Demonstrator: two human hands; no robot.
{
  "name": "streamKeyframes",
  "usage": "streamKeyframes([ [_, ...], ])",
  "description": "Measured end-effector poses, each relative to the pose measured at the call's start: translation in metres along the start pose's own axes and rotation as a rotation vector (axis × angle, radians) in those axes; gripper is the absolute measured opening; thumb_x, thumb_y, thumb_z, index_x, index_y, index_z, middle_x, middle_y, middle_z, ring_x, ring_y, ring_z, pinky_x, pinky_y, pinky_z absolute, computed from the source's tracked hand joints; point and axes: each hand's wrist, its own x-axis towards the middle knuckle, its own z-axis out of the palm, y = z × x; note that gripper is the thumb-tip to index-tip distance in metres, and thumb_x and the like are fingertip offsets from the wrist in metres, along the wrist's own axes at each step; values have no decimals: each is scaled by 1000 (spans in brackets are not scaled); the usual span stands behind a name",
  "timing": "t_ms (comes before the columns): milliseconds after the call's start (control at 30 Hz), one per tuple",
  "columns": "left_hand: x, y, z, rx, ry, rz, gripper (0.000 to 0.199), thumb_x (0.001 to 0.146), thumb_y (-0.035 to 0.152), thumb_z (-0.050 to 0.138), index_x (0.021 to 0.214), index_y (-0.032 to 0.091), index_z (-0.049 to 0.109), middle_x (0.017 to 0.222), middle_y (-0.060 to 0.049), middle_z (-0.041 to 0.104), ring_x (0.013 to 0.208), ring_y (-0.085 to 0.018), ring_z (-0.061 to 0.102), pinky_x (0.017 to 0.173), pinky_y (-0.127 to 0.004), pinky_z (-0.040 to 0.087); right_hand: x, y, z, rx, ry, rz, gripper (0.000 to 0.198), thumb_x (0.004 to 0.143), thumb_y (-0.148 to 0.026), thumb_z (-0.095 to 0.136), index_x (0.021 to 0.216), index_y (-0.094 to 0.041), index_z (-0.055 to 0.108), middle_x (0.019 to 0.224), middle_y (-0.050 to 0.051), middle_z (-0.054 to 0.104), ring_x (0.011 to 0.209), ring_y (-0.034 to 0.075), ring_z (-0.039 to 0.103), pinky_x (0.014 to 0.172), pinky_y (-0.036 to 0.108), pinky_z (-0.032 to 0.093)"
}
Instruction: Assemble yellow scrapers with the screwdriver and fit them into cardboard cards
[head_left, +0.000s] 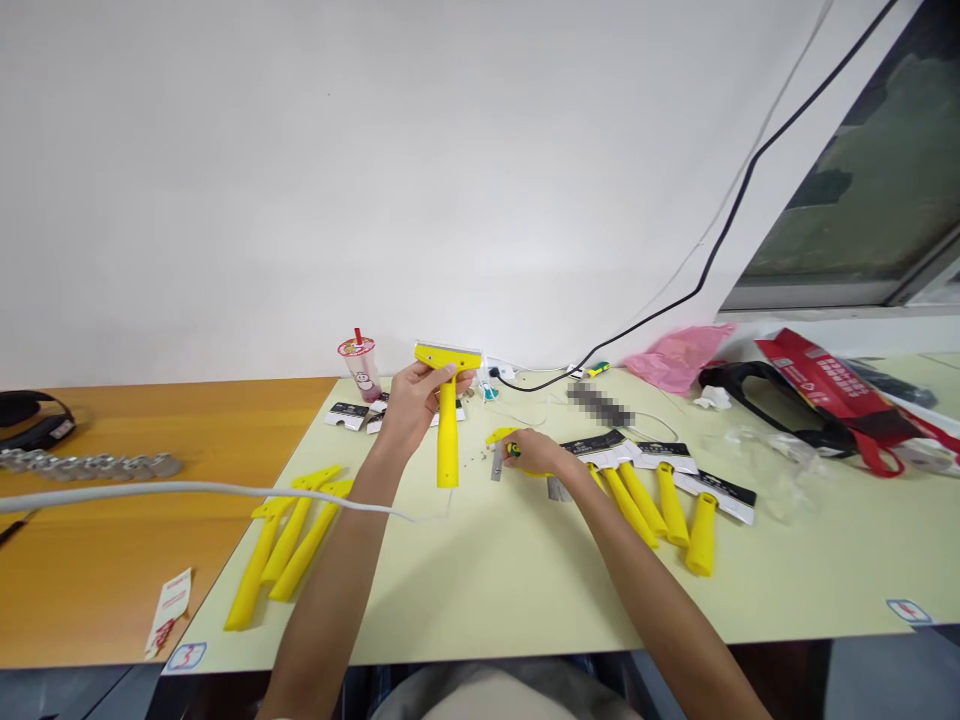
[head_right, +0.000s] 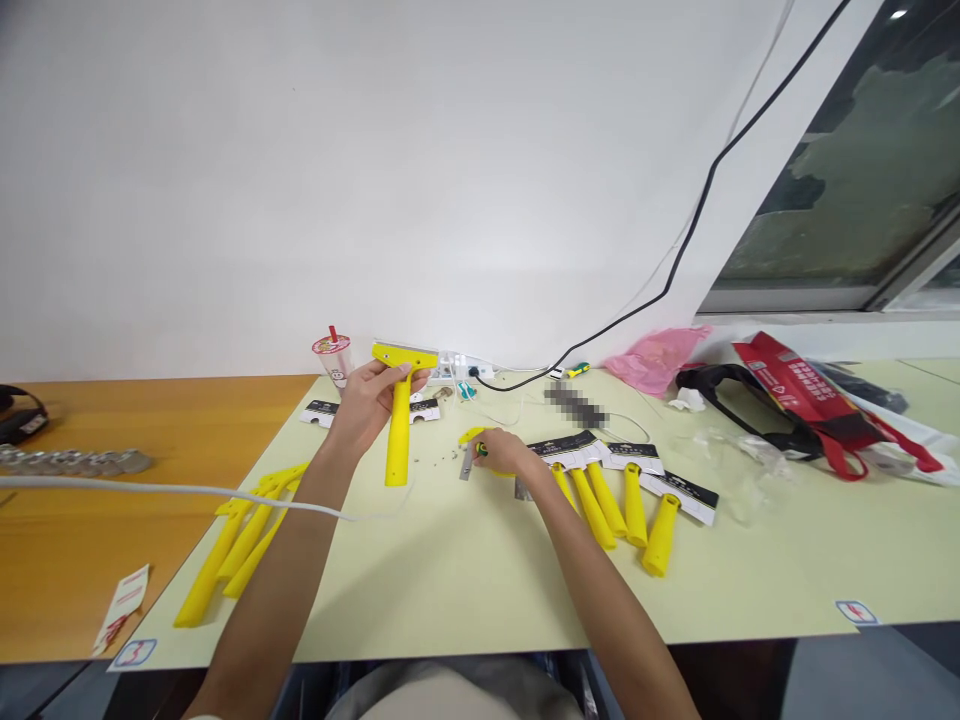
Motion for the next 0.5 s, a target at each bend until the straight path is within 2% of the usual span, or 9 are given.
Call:
streamKeyframes([
  [267,-27,-4,-4,2,29,-3,27,78,22,93,97,10,78,104,-16,84,110,-33,83,109,-48,65,3,1,29,-72,138,41,35,107,-41,71,134,-19,70,138,11,71,119,26,72,103,49,62],
  [400,-33,-18,-10,-21,45,-13,27,78,21,93,97,10,77,100,-15,84,108,-32,83,111,-48,64,-2,-4,33,-57,227,19,34,107,-40,72,133,-19,71,137,11,71,118,25,72,101,48,63],
  [500,-31,-33,-18,-78,66,-34,23,80,19,90,98,9,77,101,-16,84,105,-29,83,112,-45,63,-7,-9,30,21,355,-19,28,106,-36,72,127,-17,71,131,10,72,112,24,72,99,46,62],
])
